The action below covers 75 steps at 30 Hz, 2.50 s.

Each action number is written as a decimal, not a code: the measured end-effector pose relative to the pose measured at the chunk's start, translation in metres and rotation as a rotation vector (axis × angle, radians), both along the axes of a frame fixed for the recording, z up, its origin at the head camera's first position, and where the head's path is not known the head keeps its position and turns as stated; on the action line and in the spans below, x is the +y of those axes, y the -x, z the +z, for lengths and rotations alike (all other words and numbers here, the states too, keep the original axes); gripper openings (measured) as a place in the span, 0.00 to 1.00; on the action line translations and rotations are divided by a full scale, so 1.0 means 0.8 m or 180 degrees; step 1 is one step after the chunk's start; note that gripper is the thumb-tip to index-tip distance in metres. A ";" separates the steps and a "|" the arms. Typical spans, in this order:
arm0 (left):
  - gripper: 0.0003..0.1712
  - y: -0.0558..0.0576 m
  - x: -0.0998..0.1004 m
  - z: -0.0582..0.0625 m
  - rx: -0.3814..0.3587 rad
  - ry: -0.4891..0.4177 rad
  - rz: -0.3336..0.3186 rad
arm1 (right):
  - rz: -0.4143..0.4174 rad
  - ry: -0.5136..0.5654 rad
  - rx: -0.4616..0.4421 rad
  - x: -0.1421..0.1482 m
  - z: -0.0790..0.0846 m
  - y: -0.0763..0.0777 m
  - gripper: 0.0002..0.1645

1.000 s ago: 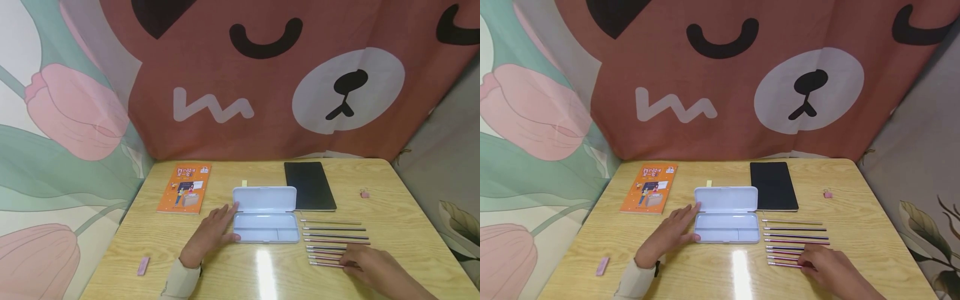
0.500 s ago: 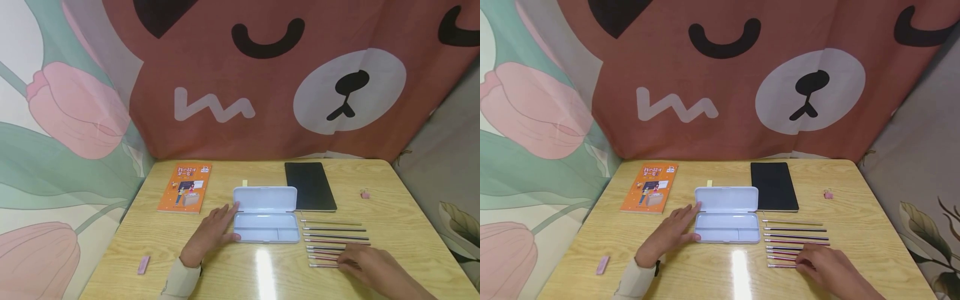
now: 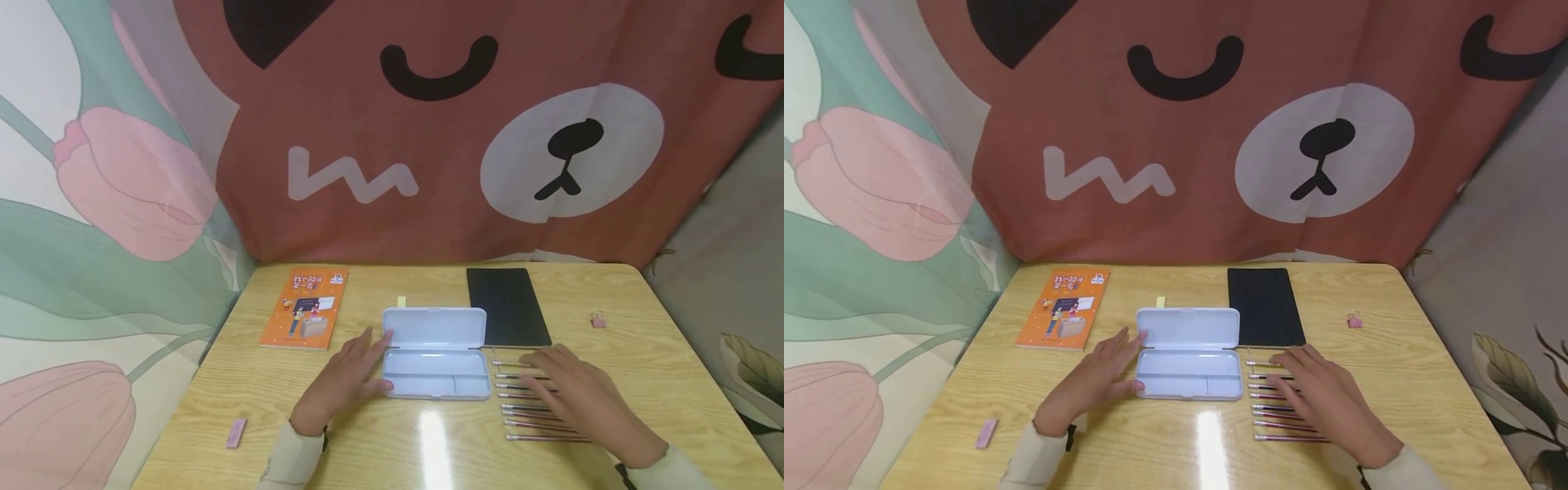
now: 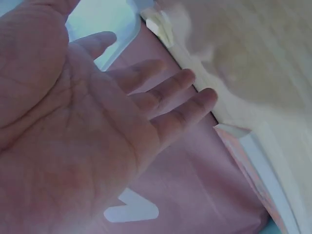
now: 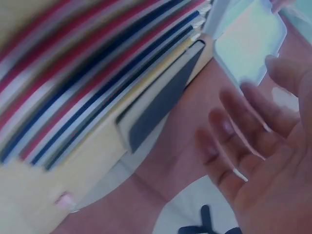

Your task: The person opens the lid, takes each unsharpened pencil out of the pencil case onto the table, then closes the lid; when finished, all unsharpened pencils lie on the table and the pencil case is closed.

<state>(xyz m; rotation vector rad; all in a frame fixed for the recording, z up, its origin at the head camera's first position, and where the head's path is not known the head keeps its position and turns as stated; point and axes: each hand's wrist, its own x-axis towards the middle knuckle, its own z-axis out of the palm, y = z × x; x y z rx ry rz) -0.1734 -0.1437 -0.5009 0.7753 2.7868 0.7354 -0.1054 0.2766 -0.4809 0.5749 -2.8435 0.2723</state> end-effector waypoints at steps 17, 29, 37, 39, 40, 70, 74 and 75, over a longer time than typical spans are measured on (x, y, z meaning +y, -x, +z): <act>0.84 0.022 0.014 0.009 0.0804 0.0096 -0.0383 | 0.0364 0.0273 -0.0271 -0.073 -0.023 0.065 0.90; 0.89 0.021 0.020 0.000 0.0957 0.0162 -0.0299 | 0.0333 -0.0004 0.0135 -0.081 -0.027 0.059 0.93; 0.84 0.009 0.020 -0.005 0.1192 0.0077 -0.0306 | 0.0413 -0.0051 0.0584 -0.089 -0.030 0.043 0.87; 0.81 0.004 0.019 -0.006 0.1227 0.0052 -0.0348 | 0.0403 -0.0080 0.0621 -0.091 -0.032 0.038 0.83; 0.79 0.002 0.018 -0.006 0.1249 0.0035 -0.0379 | 0.0398 -0.0084 0.0626 -0.092 -0.033 0.036 0.80; 0.28 -0.027 0.048 -0.001 0.0896 0.0618 -0.0768 | 0.0430 -0.0324 0.0538 -0.117 -0.034 0.010 0.24; 0.29 -0.027 0.048 -0.004 0.0915 0.0485 -0.0753 | 0.0349 -0.0243 0.0470 -0.120 -0.037 0.008 0.25; 0.29 -0.027 0.048 -0.005 0.0924 0.0458 -0.0761 | 0.0325 -0.0227 0.0440 -0.121 -0.037 0.007 0.25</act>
